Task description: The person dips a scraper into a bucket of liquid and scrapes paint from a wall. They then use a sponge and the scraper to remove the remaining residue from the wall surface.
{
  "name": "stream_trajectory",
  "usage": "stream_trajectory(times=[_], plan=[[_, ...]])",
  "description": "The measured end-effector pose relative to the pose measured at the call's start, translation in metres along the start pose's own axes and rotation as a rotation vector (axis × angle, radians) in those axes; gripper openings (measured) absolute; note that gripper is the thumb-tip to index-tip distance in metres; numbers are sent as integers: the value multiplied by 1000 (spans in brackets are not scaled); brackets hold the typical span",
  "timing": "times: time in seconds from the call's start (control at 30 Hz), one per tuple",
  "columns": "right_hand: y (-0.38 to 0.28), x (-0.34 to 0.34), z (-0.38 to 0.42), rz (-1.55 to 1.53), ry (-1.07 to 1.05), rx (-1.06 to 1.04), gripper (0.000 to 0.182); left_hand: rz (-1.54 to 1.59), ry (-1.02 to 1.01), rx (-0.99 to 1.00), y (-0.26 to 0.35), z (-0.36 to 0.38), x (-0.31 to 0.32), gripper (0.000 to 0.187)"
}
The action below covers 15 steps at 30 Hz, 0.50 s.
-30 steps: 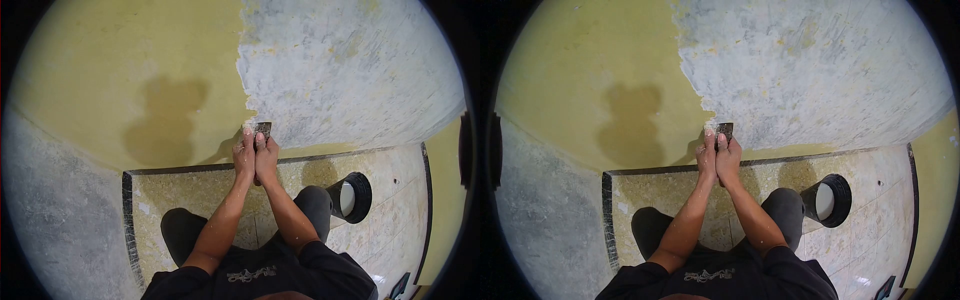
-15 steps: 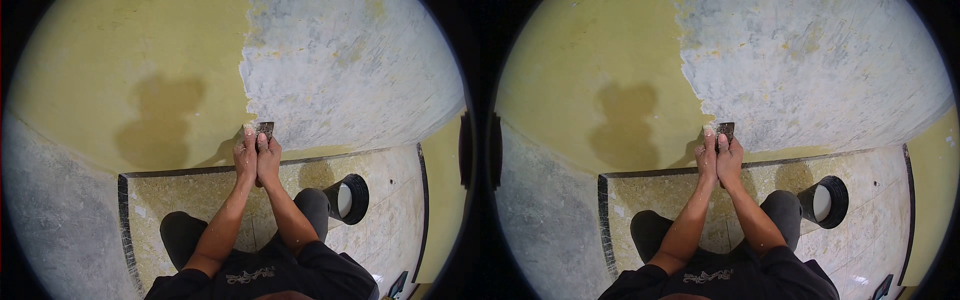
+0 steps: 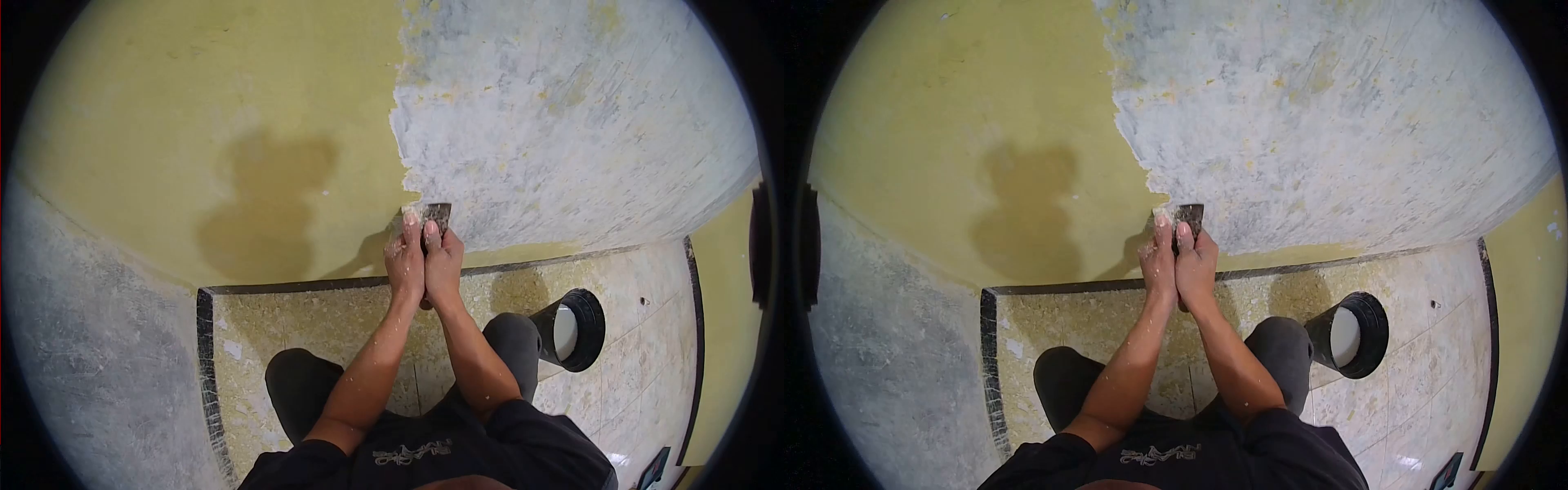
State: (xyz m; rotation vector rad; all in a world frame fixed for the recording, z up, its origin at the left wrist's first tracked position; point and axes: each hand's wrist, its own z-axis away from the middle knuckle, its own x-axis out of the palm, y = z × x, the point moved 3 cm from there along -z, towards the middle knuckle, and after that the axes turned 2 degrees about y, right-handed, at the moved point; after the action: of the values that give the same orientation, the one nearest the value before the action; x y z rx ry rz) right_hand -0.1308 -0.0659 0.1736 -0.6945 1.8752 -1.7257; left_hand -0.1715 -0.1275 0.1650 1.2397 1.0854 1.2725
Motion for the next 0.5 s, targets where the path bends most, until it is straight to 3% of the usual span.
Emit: stream_trajectory(times=[0.13,0.2,0.3,0.5], plan=[[7,-1,1,-112,-36,48,30,136,-53,-113,-12,1,3,60],[9,0,1,-263,69,-45,30,249,-101,-87,-11,3,6,57],[17,-3,4,-79,53,-48,29,128,-171,-94,-17,0,0,56],[16,3,6,-126,-26,-167,28,145,-226,-177,-5,1,-7,58]])
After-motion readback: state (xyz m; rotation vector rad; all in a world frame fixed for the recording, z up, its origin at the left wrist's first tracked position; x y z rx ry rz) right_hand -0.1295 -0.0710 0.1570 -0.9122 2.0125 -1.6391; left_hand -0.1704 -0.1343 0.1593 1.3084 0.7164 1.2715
